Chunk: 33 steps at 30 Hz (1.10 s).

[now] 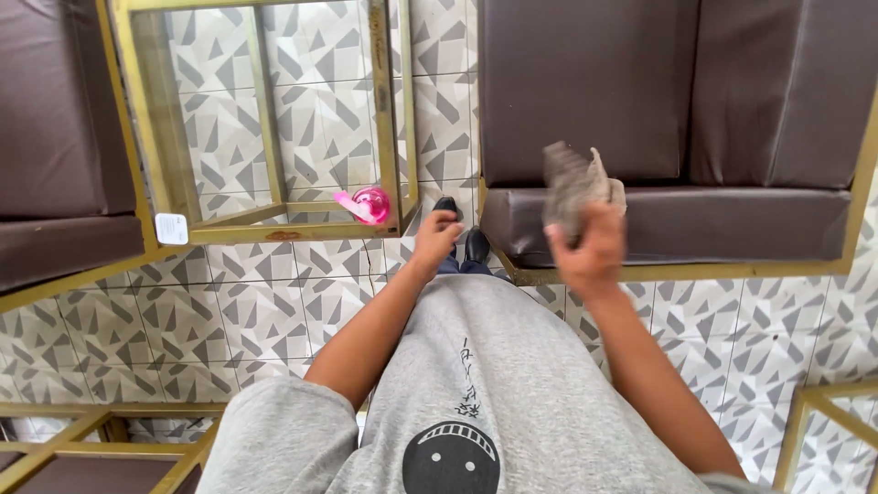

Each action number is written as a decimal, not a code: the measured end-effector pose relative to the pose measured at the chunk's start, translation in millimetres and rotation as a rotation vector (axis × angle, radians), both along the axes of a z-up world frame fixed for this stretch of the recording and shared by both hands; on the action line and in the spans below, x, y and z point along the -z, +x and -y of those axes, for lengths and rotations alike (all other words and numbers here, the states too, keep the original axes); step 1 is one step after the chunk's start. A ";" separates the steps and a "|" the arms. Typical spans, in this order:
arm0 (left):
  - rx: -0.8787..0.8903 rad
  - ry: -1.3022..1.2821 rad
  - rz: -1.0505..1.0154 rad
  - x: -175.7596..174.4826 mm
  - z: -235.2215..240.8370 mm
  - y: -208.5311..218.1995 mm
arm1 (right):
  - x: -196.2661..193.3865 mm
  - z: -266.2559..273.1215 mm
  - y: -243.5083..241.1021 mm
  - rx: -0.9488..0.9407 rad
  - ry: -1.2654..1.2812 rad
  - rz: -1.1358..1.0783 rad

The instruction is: The person wipes a brown leather sofa with a cloth, moving along the seat cushions, armrests, and backrest. The person uses a spray bottle briefly at the start, then continues wiping with the cloth across multiple sections of the sofa.

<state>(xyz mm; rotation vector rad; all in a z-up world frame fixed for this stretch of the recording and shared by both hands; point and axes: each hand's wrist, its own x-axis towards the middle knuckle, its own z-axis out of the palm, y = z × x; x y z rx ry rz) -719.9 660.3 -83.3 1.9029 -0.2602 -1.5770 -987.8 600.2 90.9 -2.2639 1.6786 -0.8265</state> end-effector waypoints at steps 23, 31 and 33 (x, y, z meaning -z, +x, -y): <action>1.053 -0.562 0.353 -116.0 50.8 -111.8 | -11.8 -0.9 -82.1 -0.231 0.390 0.285; 0.861 -0.857 0.911 -210.1 85.5 -142.5 | -41.5 79.8 -184.3 -0.250 0.454 0.513; 0.731 -0.956 1.031 -245.5 92.4 -151.0 | -92.1 86.0 -194.4 -0.319 0.347 0.476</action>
